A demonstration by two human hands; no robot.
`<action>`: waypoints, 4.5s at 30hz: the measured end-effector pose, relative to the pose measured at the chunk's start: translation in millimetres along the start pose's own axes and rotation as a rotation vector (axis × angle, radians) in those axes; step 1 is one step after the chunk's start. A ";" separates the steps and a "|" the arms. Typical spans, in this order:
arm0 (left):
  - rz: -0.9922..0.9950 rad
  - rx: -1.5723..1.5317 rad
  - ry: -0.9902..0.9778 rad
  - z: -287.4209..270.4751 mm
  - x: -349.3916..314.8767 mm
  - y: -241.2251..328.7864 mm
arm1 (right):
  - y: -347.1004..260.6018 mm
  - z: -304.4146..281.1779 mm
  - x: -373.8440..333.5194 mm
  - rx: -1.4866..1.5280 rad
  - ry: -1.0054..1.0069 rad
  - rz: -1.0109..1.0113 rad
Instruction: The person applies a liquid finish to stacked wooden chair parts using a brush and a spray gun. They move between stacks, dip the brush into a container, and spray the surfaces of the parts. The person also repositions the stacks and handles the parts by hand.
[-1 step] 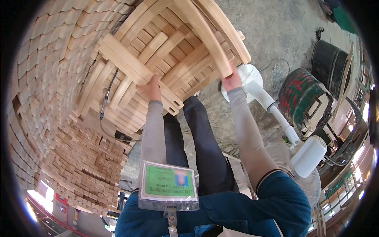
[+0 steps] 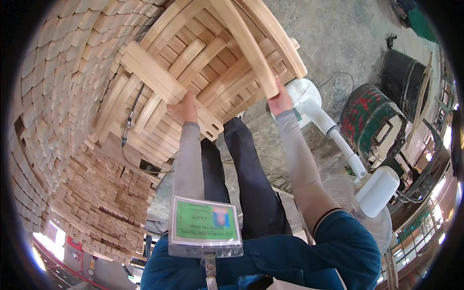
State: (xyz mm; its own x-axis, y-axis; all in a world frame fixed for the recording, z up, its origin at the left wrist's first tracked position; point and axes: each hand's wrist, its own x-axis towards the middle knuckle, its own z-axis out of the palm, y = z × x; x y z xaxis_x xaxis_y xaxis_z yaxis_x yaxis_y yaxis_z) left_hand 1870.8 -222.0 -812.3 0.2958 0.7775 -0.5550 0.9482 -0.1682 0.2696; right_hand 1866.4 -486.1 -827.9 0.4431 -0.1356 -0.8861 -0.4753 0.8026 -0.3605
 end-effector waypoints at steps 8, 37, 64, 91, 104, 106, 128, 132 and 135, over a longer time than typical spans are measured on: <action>0.540 -0.222 -0.722 66.8 -60.2 77.9 | 22.2 -14.1 -13.3 -0.067 0.055 0.045; 0.534 0.040 0.126 -3.4 -43.0 10.0 | -54.3 149.6 48.6 -1.377 -0.571 -0.356; 0.779 0.815 -0.202 -280.4 304.4 -117.5 | 88.3 92.3 -82.6 -1.694 -0.216 -1.000; 0.159 0.088 -1.139 -261.9 -43.0 -166.6 | 3.6 145.6 -116.3 -1.958 -0.460 -0.953; 1.312 0.866 -0.526 -226.6 8.5 -41.1 | -22.3 142.2 28.0 -1.769 -0.521 -0.417; 1.385 0.823 -0.505 -214.2 5.5 -14.6 | -19.9 148.9 3.3 -1.978 -0.670 -0.683; -0.110 -0.715 -0.686 -62.3 -8.9 -55.2 | -16.2 142.9 77.0 -1.595 -0.504 -0.315; 0.056 -0.730 -0.871 -65.5 16.0 -73.1 | 5.3 143.4 65.2 -1.668 -0.355 -0.336; 0.492 -0.203 -0.412 -83.2 73.5 -111.4 | 5.4 144.2 50.8 -1.722 -0.373 -0.473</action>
State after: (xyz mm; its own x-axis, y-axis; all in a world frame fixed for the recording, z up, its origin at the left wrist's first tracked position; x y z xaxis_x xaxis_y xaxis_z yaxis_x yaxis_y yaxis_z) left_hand 1777.2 -95.8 -817.7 0.7458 0.3377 -0.5742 0.6632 -0.2950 0.6879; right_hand 1996.0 -404.9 -832.9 0.7703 0.1682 -0.6152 -0.3313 -0.7187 -0.6114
